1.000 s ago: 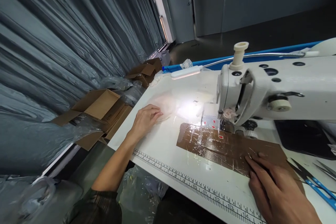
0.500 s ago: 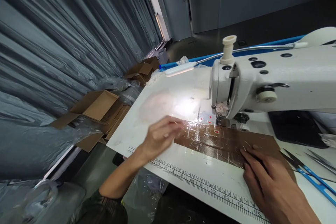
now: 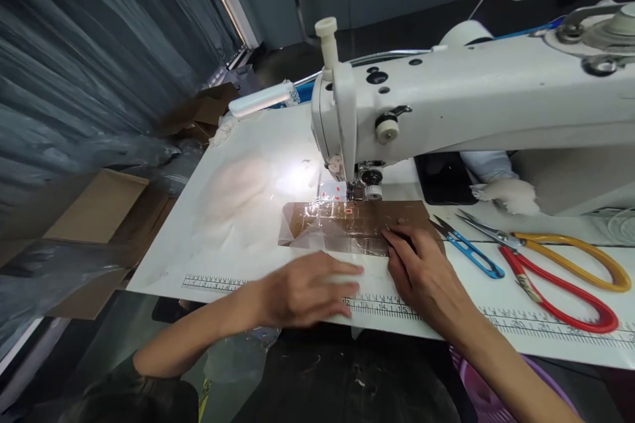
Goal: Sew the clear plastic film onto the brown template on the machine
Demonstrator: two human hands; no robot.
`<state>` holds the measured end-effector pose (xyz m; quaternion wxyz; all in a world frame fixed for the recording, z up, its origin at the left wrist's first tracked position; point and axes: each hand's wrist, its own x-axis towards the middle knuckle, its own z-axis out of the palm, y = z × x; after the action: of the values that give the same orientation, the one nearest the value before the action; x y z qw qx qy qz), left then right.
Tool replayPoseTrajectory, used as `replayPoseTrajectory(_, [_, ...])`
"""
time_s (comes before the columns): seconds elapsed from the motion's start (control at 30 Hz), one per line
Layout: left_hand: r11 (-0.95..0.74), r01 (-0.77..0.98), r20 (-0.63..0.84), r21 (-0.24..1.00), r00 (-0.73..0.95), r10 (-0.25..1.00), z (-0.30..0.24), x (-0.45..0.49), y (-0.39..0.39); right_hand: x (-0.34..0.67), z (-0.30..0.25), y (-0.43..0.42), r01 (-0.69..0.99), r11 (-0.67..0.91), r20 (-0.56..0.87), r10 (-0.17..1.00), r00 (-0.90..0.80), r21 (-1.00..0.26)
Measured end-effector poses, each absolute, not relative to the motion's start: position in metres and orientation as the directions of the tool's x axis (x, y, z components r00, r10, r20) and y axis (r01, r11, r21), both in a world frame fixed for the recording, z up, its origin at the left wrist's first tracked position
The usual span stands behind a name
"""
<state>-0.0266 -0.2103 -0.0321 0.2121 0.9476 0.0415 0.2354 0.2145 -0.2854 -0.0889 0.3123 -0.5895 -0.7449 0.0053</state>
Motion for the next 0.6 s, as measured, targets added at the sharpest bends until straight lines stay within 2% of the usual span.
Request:
replayPoseTrajectory(0.07, [-0.882, 0.116, 0.435, 0.457, 0.836, 0.335, -0.028, -0.041, -0.192, 0.213, -0.084, -0.287, 0.853, 0.324, 0.468, 0.877, -0.109, -0.409])
replayPoseTrajectory(0.13, [-0.807, 0.346, 0.308, 0.479, 0.794, 0.524, -0.024, -0.054, -0.176, 0.205, -0.078, -0.290, 0.811, 0.382, 0.480, 0.865, -0.145, -0.443])
replayPoseTrajectory(0.2, [-0.747, 0.470, 0.211, 0.470, 0.762, 0.612, -0.023, -0.062, -0.166, 0.194, -0.073, -0.292, 0.760, 0.475, 0.477, 0.843, -0.248, -0.444])
replayPoseTrajectory(0.27, [-0.721, 0.535, 0.165, 0.440, 0.741, 0.651, -0.024, -0.064, -0.159, 0.183, -0.071, -0.293, 0.731, 0.553, 0.441, 0.815, -0.376, -0.400])
replayPoseTrajectory(0.33, [-0.703, 0.579, 0.157, 0.413, 0.716, 0.681, -0.026, -0.062, -0.154, 0.177, -0.072, -0.292, 0.749, 0.561, 0.392, 0.815, -0.425, -0.352])
replayPoseTrajectory(0.43, [-0.682, 0.592, 0.196, 0.429, 0.676, 0.710, -0.023, -0.055, -0.148, 0.181, -0.071, -0.287, 0.811, 0.461, 0.357, 0.871, -0.337, -0.360])
replayPoseTrajectory(0.6, [-0.673, 0.428, 0.345, 0.603, 0.620, 0.704, -0.002, -0.039, -0.150, 0.197, -0.053, -0.272, 0.793, 0.369, 0.324, 0.918, -0.229, -0.485])
